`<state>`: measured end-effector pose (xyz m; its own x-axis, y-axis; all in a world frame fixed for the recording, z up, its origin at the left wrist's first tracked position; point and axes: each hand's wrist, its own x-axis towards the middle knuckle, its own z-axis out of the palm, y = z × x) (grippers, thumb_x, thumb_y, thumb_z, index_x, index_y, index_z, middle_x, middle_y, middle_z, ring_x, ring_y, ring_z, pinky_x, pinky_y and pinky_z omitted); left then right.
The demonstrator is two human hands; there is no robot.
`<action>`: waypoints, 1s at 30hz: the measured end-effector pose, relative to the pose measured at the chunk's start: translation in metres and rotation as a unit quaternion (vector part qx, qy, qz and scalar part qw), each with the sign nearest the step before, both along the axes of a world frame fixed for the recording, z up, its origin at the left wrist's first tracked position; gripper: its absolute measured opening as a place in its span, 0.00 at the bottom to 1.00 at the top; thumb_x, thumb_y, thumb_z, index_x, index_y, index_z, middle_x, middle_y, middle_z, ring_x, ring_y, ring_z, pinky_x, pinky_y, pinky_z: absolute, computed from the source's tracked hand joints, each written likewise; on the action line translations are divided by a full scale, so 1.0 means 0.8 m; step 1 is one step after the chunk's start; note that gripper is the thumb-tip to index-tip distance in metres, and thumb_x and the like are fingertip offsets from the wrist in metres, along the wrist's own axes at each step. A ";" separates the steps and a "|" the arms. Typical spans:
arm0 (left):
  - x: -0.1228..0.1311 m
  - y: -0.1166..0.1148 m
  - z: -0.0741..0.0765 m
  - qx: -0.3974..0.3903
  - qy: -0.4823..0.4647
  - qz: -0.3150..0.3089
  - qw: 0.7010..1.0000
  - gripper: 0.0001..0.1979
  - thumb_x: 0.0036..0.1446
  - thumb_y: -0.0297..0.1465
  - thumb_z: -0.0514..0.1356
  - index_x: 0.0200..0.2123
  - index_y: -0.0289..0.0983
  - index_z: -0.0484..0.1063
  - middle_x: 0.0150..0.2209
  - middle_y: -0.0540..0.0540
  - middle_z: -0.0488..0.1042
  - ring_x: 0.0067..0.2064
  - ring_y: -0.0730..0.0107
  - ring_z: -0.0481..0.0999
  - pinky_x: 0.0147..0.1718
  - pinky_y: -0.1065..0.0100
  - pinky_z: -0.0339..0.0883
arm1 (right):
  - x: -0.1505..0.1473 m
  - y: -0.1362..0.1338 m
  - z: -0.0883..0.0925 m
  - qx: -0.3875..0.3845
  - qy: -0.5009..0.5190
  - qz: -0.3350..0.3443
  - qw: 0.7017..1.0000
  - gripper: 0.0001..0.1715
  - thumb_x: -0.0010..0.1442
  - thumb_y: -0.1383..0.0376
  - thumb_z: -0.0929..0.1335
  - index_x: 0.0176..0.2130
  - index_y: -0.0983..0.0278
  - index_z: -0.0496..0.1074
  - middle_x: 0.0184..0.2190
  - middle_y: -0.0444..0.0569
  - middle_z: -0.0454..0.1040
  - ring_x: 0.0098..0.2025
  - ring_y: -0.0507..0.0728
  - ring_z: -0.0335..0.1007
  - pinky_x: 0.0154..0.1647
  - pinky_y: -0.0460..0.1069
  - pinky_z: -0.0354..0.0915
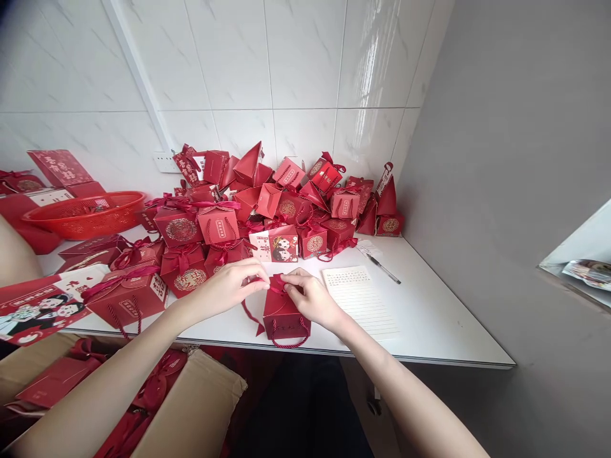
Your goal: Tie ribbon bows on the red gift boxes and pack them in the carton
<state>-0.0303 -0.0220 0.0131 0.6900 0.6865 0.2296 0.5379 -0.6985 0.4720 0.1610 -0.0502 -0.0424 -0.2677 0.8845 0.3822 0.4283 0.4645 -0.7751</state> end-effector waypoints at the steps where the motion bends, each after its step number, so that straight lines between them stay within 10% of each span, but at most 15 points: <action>1: 0.001 0.000 0.001 -0.003 -0.002 0.002 1.000 0.08 0.57 0.31 0.53 0.30 0.38 0.71 0.35 0.48 0.71 0.38 0.66 0.70 0.40 0.66 0.62 | 0.000 0.000 -0.001 0.003 -0.001 -0.002 1.000 0.14 0.58 0.67 0.60 0.36 0.61 0.75 0.35 0.51 0.71 0.38 0.57 0.67 0.44 0.53 0.63; 10: 0.000 -0.002 0.007 -0.009 0.050 0.021 0.998 0.06 0.57 0.32 0.54 0.32 0.39 0.69 0.34 0.49 0.72 0.36 0.65 0.70 0.35 0.69 0.60 | -0.003 0.005 -0.011 -0.082 0.138 -0.048 0.986 0.11 0.52 0.64 0.66 0.37 0.60 0.60 0.30 0.44 0.75 0.32 0.54 0.72 0.37 0.51 0.66; 30: 0.017 0.005 0.025 0.093 0.092 -0.090 0.987 0.11 0.59 0.27 0.50 0.32 0.39 0.72 0.34 0.48 0.71 0.38 0.66 0.68 0.39 0.66 0.60 | -0.009 0.002 -0.001 -0.057 0.068 -0.072 0.993 0.08 0.54 0.64 0.63 0.30 0.62 0.71 0.27 0.45 0.75 0.30 0.54 0.71 0.34 0.49 0.65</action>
